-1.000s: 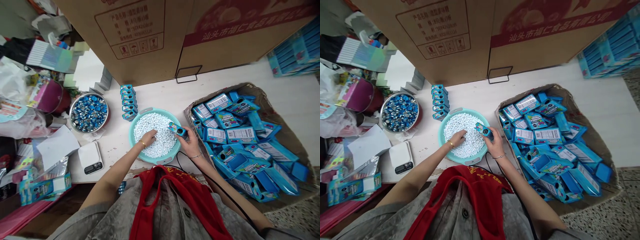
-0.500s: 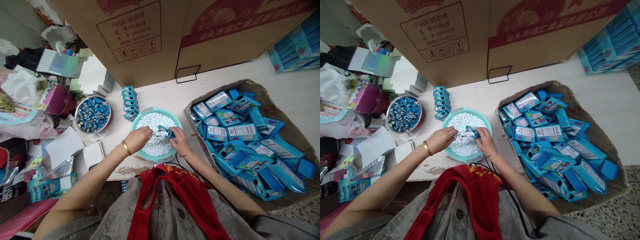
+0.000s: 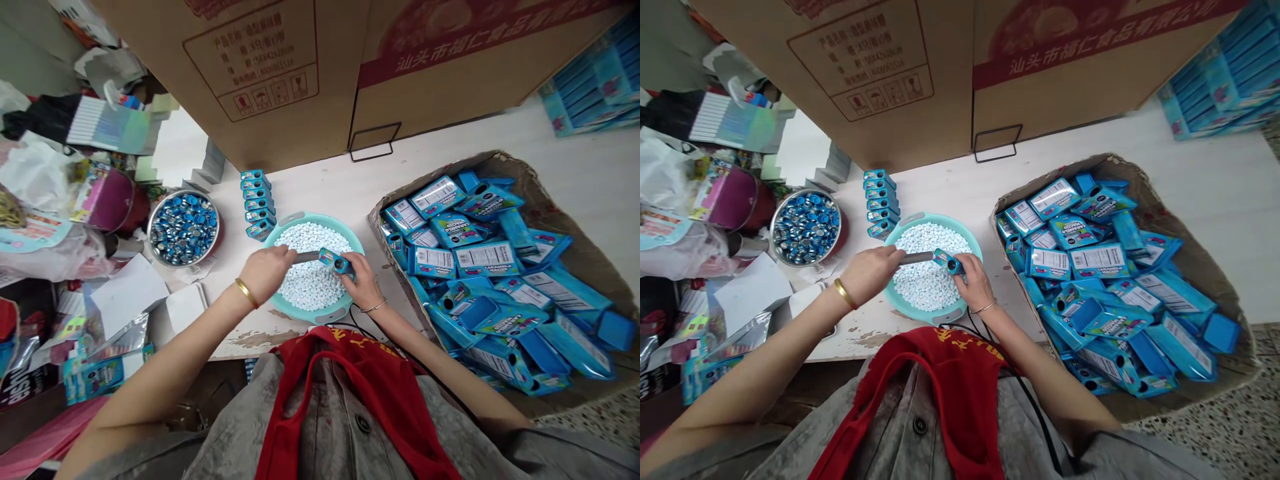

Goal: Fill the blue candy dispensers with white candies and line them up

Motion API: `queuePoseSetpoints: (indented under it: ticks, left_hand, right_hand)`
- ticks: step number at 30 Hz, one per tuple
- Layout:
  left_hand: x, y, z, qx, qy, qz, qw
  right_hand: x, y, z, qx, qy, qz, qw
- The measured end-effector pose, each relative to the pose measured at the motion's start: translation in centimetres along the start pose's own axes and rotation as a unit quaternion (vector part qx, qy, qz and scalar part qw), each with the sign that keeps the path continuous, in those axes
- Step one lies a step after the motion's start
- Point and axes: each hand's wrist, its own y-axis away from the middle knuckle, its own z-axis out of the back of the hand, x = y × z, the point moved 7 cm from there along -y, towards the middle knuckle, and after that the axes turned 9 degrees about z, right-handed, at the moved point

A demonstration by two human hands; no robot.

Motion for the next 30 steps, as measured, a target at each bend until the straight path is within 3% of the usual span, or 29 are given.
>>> queuePoseSetpoints:
  ticks: [2, 4, 7, 10, 13, 17, 21, 25, 30]
  left_hand:
    - [2.4, -1.3, -4.1, 0.022, 0.020, 0.038, 0.999]
    - [3.4, -2.8, -8.9, 0.063, 0.065, 0.050, 0.995]
    - [1.3, -5.0, -14.2, 0.088, 0.169, 0.026, 0.981]
    - [-2.5, -6.9, -16.3, 0.075, 0.220, -0.002, 0.973]
    - [-4.8, -7.9, -16.7, 0.060, 0.258, -0.016, 0.964]
    - [-3.9, -6.9, -15.7, 0.036, 0.342, -0.038, 0.938]
    - [-1.1, -3.8, -11.7, -0.007, 0.379, -0.081, 0.922]
    - [0.3, -0.9, -5.8, -0.036, 0.324, -0.109, 0.939]
    - [-1.4, 0.4, -0.3, 0.008, 0.121, -0.096, 0.988]
  right_hand:
    - [-0.5, 0.0, 0.8, -0.015, 0.002, -0.018, 1.000]
    - [-0.9, 0.0, 1.5, -0.025, 0.005, -0.034, 0.999]
    - [-1.2, -0.1, 2.4, -0.032, 0.008, -0.055, 0.998]
    - [-1.4, -0.4, 2.9, -0.045, 0.004, -0.074, 0.996]
    - [-1.7, -0.4, 3.3, -0.064, 0.002, -0.088, 0.994]
    - [-2.0, -0.3, 3.7, -0.077, 0.005, -0.097, 0.992]
    - [-2.0, -0.2, 3.7, -0.063, 0.016, -0.085, 0.994]
    - [-1.1, -0.3, 2.3, -0.024, 0.024, -0.043, 0.998]
    - [0.7, -0.4, 0.1, 0.014, 0.023, 0.014, 1.000]
